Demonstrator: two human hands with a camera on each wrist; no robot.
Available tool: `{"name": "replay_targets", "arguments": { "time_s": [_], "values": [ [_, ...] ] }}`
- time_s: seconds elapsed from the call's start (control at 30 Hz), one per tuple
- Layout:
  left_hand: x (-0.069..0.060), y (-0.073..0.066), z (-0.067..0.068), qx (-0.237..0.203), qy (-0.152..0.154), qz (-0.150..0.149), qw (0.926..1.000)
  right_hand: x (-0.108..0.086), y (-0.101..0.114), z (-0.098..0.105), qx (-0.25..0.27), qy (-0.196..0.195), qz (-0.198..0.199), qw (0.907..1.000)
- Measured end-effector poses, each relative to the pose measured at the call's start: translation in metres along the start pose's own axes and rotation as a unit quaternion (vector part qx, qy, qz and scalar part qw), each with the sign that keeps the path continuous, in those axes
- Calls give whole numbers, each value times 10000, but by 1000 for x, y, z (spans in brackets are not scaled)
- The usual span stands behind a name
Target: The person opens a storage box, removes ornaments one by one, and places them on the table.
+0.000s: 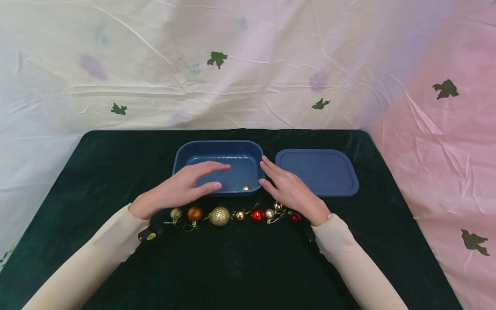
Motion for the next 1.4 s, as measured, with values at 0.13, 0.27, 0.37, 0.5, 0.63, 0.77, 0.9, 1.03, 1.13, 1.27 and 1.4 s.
{"name": "replay_targets", "arguments": {
  "time_s": [0.13, 0.27, 0.37, 0.5, 0.63, 0.77, 0.9, 1.03, 1.13, 1.27, 1.4],
  "values": [
    [16, 2, -8, -50, 249, -11, 9997, 1, 0, 0, -7, 10, -16, 10000],
    [31, 8, -17, -171, 524, 31, 9985, 1, -1, 0, 4, 26, -19, 10000],
    [41, 15, -26, -216, 722, 151, 9970, 1, -1, 0, 34, 33, 1, 10000],
    [50, 23, -35, -209, 939, 305, 9949, 1, -1, 0, 38, 30, 42, 10000],
    [58, 29, -44, -327, 1188, 475, 9912, 1, -1, 0, 46, 24, 81, 10000],
    [64, 34, -52, -444, 1422, 599, 9870, 1, 0, 0, 92, 29, 83, 9999],
    [70, 37, -58, -520, 1611, 613, 9837, 1, -1, 0, 106, 32, 78, 9999],
    [75, 41, -64, -563, 1749, 599, 9811, 1, -2, -1, 121, 43, 92, 9999],
    [80, 44, -68, -568, 1784, 616, 9804, 0, -3, -2, 143, 50, 97, 9998],
    [86, 46, -73, -516, 1773, 705, 9803, 0, -2, -1, 149, 37, 119, 9998],
    [89, 45, -78, -349, 1794, 730, 9804, 1, -2, -2, 143, 35, 139, 9998]
  ]
}}
Point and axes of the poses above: each hand's wrist, its own x-axis towards the middle knuckle, its own z-axis out of the back of the hand, y = z × x, the point moved 8 cm from there along x, towards the middle knuckle, and after that the axes turned 12 degrees about x, right-handed, at the moved point
